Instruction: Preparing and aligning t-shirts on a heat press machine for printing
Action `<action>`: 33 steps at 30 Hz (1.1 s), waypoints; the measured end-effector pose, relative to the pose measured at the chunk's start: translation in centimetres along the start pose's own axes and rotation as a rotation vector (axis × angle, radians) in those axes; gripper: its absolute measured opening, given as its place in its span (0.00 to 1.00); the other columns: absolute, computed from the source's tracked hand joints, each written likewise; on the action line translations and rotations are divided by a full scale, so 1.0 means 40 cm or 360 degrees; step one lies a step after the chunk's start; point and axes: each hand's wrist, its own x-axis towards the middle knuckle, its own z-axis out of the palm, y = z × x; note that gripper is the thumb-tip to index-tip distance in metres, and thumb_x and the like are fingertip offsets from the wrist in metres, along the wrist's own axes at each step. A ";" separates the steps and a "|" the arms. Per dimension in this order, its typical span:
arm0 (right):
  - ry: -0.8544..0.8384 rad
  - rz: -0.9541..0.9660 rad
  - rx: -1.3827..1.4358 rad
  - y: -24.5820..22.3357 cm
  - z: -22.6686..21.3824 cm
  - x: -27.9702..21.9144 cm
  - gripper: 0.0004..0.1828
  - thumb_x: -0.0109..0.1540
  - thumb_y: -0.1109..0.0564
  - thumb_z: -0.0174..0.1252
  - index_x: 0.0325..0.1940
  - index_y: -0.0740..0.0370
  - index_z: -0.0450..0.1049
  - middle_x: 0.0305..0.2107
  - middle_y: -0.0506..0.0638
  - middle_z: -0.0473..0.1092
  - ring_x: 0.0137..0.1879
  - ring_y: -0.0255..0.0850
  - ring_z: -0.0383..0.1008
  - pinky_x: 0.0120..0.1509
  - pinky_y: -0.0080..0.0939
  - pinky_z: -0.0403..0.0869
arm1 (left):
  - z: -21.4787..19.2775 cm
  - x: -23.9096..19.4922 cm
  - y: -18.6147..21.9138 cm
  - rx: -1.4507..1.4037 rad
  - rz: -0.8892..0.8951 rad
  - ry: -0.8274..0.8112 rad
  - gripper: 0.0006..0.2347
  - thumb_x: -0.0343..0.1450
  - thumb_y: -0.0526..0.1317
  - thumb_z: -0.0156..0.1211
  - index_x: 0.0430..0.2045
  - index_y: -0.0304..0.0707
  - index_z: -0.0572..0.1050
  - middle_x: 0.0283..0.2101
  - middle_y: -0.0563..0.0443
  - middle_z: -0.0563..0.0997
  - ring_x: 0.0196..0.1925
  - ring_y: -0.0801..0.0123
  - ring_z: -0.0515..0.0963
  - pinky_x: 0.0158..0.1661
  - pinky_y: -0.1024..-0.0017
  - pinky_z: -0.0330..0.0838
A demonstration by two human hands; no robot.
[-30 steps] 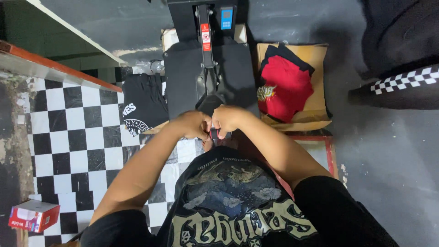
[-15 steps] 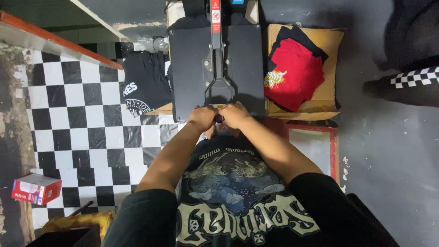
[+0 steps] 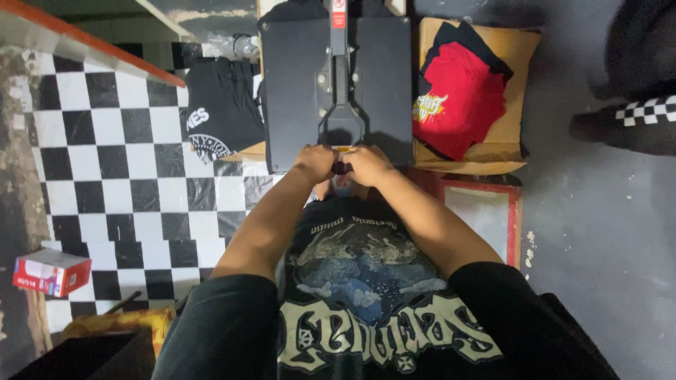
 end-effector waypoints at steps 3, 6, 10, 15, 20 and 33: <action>-0.0068 0.0002 -0.0007 -0.010 -0.034 -0.010 0.19 0.60 0.45 0.62 0.55 0.43 0.79 0.53 0.44 0.76 0.63 0.46 0.73 0.63 0.51 0.73 | -0.067 -0.035 0.018 0.0002 0.0007 -0.0038 0.20 0.64 0.52 0.73 0.42 0.39 0.81 0.43 0.49 0.86 0.50 0.59 0.85 0.52 0.57 0.77; -0.0056 -0.0002 0.0020 0.003 -0.010 0.004 0.19 0.59 0.45 0.63 0.54 0.44 0.79 0.52 0.45 0.76 0.63 0.46 0.74 0.62 0.52 0.74 | -0.070 -0.041 0.016 0.0021 -0.0056 -0.0014 0.21 0.64 0.54 0.73 0.42 0.39 0.81 0.42 0.51 0.86 0.48 0.62 0.86 0.50 0.59 0.79; -0.0014 0.0001 0.0016 0.009 0.001 0.004 0.18 0.59 0.44 0.64 0.53 0.40 0.79 0.51 0.43 0.76 0.62 0.44 0.74 0.61 0.51 0.75 | -0.053 -0.033 0.014 -0.0058 -0.0044 0.0023 0.20 0.62 0.53 0.75 0.38 0.37 0.82 0.38 0.49 0.86 0.44 0.59 0.87 0.47 0.56 0.80; -0.0060 0.0006 0.0009 0.019 0.009 0.006 0.19 0.60 0.44 0.62 0.55 0.39 0.78 0.53 0.43 0.76 0.64 0.45 0.73 0.63 0.53 0.73 | -0.063 -0.033 0.016 -0.0119 -0.0033 -0.0020 0.20 0.64 0.49 0.74 0.42 0.32 0.80 0.42 0.45 0.86 0.49 0.54 0.86 0.51 0.55 0.79; -0.0036 -0.0011 -0.0038 0.015 0.002 0.001 0.19 0.59 0.43 0.63 0.55 0.38 0.79 0.52 0.43 0.76 0.63 0.45 0.74 0.63 0.54 0.73 | -0.039 -0.008 0.010 -0.0113 -0.0022 -0.0029 0.20 0.64 0.50 0.74 0.42 0.33 0.81 0.43 0.45 0.86 0.49 0.55 0.85 0.50 0.55 0.79; -0.0031 -0.0029 0.0053 -0.027 -0.055 -0.045 0.23 0.61 0.48 0.64 0.60 0.49 0.75 0.57 0.51 0.72 0.66 0.50 0.70 0.66 0.58 0.67 | -0.036 -0.032 0.021 0.0105 0.0129 0.0101 0.10 0.72 0.37 0.58 0.42 0.29 0.79 0.42 0.43 0.85 0.47 0.50 0.86 0.49 0.53 0.79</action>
